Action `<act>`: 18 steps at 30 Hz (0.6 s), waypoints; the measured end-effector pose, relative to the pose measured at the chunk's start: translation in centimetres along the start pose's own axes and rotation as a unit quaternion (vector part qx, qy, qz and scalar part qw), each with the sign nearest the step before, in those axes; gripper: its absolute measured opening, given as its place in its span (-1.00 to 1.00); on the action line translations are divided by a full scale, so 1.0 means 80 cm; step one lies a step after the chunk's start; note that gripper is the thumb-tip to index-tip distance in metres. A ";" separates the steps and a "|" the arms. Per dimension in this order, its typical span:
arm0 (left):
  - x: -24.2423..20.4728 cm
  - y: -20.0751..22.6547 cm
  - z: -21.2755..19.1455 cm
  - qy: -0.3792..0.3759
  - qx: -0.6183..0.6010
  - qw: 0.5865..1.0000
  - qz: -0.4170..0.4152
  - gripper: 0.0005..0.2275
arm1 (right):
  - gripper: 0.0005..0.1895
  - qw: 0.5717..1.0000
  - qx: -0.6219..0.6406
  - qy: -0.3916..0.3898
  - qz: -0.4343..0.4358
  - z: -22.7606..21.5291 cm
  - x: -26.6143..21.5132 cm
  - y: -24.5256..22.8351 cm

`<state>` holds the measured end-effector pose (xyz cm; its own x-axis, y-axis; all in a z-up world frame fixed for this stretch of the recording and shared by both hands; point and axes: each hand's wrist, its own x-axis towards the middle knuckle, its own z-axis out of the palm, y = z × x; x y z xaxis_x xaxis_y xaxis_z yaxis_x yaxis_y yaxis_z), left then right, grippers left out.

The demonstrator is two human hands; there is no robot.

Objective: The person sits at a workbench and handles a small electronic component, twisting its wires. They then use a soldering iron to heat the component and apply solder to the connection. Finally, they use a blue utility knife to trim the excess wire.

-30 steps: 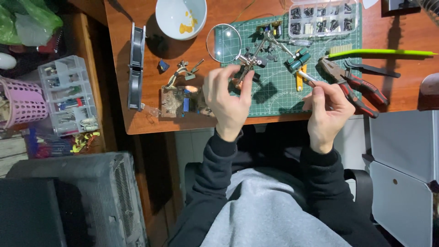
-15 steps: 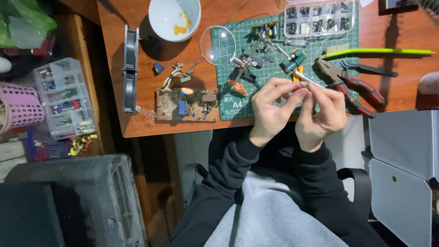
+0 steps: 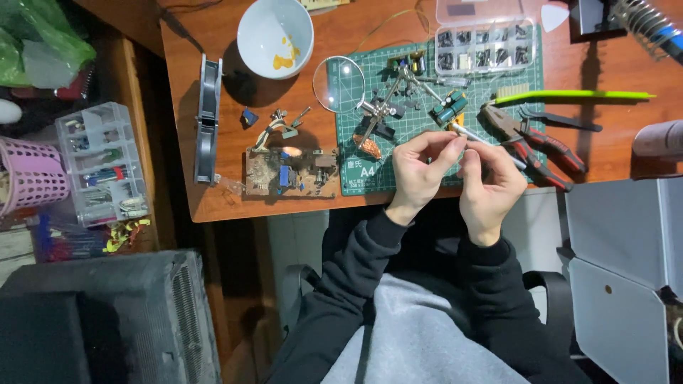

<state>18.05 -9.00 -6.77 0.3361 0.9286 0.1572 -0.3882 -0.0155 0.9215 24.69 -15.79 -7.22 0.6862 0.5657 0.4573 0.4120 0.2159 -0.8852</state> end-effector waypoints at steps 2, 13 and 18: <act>0.002 -0.002 0.000 -0.007 0.000 1.000 0.002 -0.89 | -0.91 1.000 0.011 0.000 0.024 -0.002 -0.003 0.004; 0.004 -0.003 0.003 -0.026 -0.046 0.998 -0.040 -0.89 | -0.90 0.999 -0.020 -0.009 0.046 -0.007 0.004 -0.002; 0.005 -0.008 0.000 -0.025 -0.053 0.997 -0.055 -0.90 | -0.92 0.998 -0.016 -0.011 0.056 -0.008 0.007 -0.003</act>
<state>18.44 -8.61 -7.27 0.4234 0.9027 0.0763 -0.4331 0.1277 0.8923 25.34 -16.06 -6.67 0.7156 0.6026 0.3532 0.3523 0.1253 -0.9275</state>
